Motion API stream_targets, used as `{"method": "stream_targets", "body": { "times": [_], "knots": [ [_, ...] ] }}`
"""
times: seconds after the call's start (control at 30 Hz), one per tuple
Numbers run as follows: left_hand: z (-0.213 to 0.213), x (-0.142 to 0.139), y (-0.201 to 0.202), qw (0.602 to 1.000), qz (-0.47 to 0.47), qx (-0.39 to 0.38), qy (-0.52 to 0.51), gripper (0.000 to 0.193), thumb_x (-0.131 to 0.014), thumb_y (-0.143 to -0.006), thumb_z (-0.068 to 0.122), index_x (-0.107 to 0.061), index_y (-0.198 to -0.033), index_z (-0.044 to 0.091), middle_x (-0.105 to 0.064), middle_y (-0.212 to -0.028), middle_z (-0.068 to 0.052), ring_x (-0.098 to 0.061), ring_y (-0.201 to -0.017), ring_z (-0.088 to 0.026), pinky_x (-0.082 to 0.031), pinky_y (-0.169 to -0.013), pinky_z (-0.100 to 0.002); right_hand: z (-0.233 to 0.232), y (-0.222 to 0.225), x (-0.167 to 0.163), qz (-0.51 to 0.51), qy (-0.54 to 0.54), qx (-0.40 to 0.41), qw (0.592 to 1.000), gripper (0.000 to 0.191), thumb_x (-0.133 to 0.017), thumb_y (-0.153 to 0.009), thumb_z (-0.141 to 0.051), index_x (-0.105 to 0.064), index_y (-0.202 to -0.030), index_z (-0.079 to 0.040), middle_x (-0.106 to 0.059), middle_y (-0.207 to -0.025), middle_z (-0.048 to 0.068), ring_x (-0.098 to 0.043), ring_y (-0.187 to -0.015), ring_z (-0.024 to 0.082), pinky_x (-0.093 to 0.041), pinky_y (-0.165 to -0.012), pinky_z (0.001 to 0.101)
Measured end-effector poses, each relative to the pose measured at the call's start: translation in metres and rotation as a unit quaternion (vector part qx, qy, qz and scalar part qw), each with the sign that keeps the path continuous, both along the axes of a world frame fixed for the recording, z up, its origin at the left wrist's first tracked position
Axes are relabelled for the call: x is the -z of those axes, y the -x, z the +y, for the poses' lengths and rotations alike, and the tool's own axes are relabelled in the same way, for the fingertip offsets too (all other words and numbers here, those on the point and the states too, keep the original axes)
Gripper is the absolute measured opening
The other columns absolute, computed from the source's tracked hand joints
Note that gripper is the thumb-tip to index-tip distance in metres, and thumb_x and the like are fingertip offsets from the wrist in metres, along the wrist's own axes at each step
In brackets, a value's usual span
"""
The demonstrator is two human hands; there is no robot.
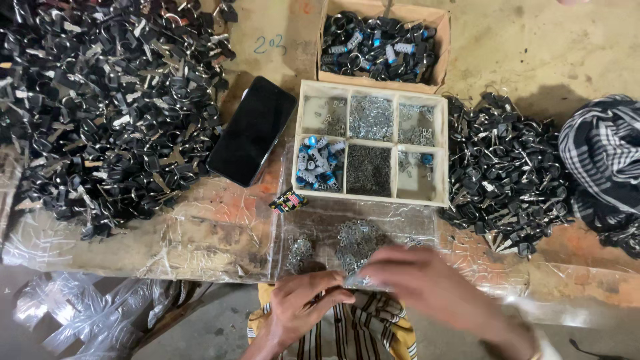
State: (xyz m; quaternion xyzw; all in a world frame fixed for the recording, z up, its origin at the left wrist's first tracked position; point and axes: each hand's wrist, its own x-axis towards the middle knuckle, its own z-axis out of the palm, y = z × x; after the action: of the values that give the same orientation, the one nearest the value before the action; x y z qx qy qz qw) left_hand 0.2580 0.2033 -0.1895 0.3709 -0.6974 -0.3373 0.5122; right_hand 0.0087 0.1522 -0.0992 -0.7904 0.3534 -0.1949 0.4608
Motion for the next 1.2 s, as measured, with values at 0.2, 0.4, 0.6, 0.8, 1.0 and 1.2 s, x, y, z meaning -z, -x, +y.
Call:
{"method": "stream_targets", "body": {
  "times": [0.2,0.4,0.6,0.8,1.0,1.2],
  "knots": [
    [-0.002,-0.005,0.002,0.999,0.004,0.016,-0.043,0.035,-0.090,-0.083,0.010,-0.073,-0.111,-0.002,-0.081,-0.096,-0.008,-0.083,-0.083,-0.019,-0.068,-0.071,-0.028,-0.156,0.064,-0.052,-0.129,0.360,0.421,0.822,0.018,-0.069,-0.100,0.006,-0.072,-0.116,0.000,-0.075,-0.108,0.011,-0.075,-0.086,0.018,-0.059,-0.068,0.0275],
    [-0.004,-0.011,-0.002,0.997,0.016,0.066,-0.038,0.029,-0.087,-0.086,0.005,-0.072,-0.109,-0.002,-0.080,-0.099,-0.015,-0.082,-0.082,-0.022,-0.067,-0.071,-0.030,-0.207,0.092,-0.043,0.452,-0.016,0.114,0.885,0.017,-0.075,-0.094,-0.034,-0.080,-0.109,-0.027,-0.084,-0.083,0.005,-0.072,-0.061,0.022,-0.055,-0.065,0.0393],
    [-0.024,-0.006,-0.021,0.998,-0.033,0.048,0.038,0.024,-0.083,-0.091,0.006,-0.072,-0.112,0.000,-0.080,-0.102,-0.015,-0.083,-0.083,-0.021,-0.069,-0.068,-0.028,-0.111,0.107,-0.036,0.570,0.034,0.152,0.807,0.025,-0.072,-0.085,-0.044,-0.078,-0.100,-0.025,-0.079,-0.088,0.002,-0.075,-0.088,0.025,-0.060,-0.081,0.0400],
    [-0.080,-0.027,-0.033,0.985,-0.170,0.007,-0.003,0.022,-0.077,-0.091,0.012,-0.075,-0.112,0.006,-0.080,-0.107,-0.014,-0.074,-0.057,-0.013,-0.056,-0.041,-0.022,-0.028,0.115,0.015,0.444,0.173,0.280,0.833,0.022,-0.069,-0.086,-0.034,-0.070,-0.104,-0.020,-0.070,-0.096,-0.001,-0.071,-0.090,0.024,-0.058,-0.069,0.0377],
    [-0.137,-0.073,-0.016,0.945,-0.309,-0.074,0.074,0.024,-0.071,-0.093,0.023,-0.071,-0.114,0.011,-0.068,-0.126,-0.002,-0.072,-0.067,-0.020,-0.056,-0.049,-0.030,-0.001,0.117,0.032,0.455,0.245,0.353,0.780,0.035,-0.067,-0.092,-0.033,-0.070,-0.123,-0.019,-0.061,-0.105,0.007,-0.068,-0.095,0.029,-0.056,-0.071,0.0414],
    [-0.179,-0.074,0.016,0.903,-0.422,-0.041,0.071,0.027,-0.069,-0.088,0.016,-0.070,-0.112,0.004,-0.064,-0.127,-0.012,-0.070,-0.052,-0.026,-0.055,-0.041,-0.038,-0.005,0.097,0.031,0.400,0.264,0.370,0.796,0.035,-0.069,-0.090,-0.032,-0.072,-0.121,-0.017,-0.061,-0.103,0.008,-0.061,-0.099,0.032,-0.048,-0.085,0.0463]
  ]
}}
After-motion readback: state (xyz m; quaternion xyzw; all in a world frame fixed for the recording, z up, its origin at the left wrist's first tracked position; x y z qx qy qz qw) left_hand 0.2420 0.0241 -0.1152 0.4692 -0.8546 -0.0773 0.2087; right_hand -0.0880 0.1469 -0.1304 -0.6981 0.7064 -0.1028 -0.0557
